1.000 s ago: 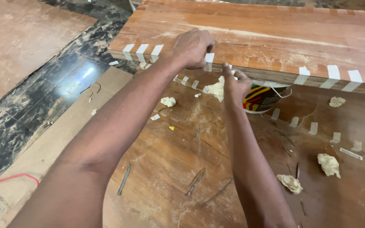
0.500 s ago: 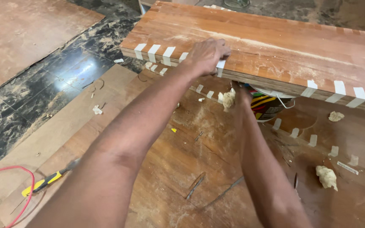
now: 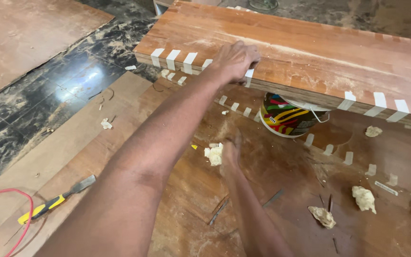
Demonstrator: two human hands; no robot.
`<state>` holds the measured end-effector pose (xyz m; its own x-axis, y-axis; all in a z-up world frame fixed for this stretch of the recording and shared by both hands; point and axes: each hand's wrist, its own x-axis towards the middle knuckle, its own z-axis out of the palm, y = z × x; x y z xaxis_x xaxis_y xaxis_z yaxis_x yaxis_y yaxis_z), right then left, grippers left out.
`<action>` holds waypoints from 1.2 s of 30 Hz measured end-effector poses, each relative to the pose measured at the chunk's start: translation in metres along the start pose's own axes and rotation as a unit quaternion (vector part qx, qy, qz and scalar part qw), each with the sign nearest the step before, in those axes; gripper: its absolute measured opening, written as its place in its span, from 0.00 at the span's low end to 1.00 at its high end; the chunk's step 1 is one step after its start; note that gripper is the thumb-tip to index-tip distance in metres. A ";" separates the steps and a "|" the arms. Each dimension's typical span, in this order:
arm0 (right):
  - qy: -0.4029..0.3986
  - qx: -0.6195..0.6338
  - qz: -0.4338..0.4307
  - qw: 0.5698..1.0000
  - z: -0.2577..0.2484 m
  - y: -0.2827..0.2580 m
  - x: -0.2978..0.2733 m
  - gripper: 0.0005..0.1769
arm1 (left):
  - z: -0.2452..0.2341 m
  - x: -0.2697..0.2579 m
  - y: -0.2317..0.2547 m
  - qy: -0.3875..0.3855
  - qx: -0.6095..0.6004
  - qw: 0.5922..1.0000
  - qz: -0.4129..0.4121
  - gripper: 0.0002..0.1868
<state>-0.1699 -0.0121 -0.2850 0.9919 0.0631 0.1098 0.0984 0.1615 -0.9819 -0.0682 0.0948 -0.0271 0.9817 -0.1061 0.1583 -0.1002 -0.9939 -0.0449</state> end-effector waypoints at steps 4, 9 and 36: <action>-0.070 0.089 0.171 0.979 0.001 -0.019 0.027 0.24 | 0.013 0.004 -0.008 0.027 -0.002 0.999 0.029 0.18; -0.026 0.081 0.145 0.986 -0.009 -0.054 0.060 0.20 | 0.025 0.011 -0.014 0.069 -0.011 0.997 0.043 0.14; 0.000 0.268 0.270 0.925 -0.017 -0.152 0.107 0.20 | -0.016 0.008 0.006 -0.026 0.067 0.997 0.018 0.08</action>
<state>-0.0776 -0.0464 -0.1266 0.8847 0.2766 -0.3752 -0.4653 0.5713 -0.6761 -0.0631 0.0875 -0.0101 0.9852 -0.1367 0.1034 -0.1165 -0.9765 -0.1812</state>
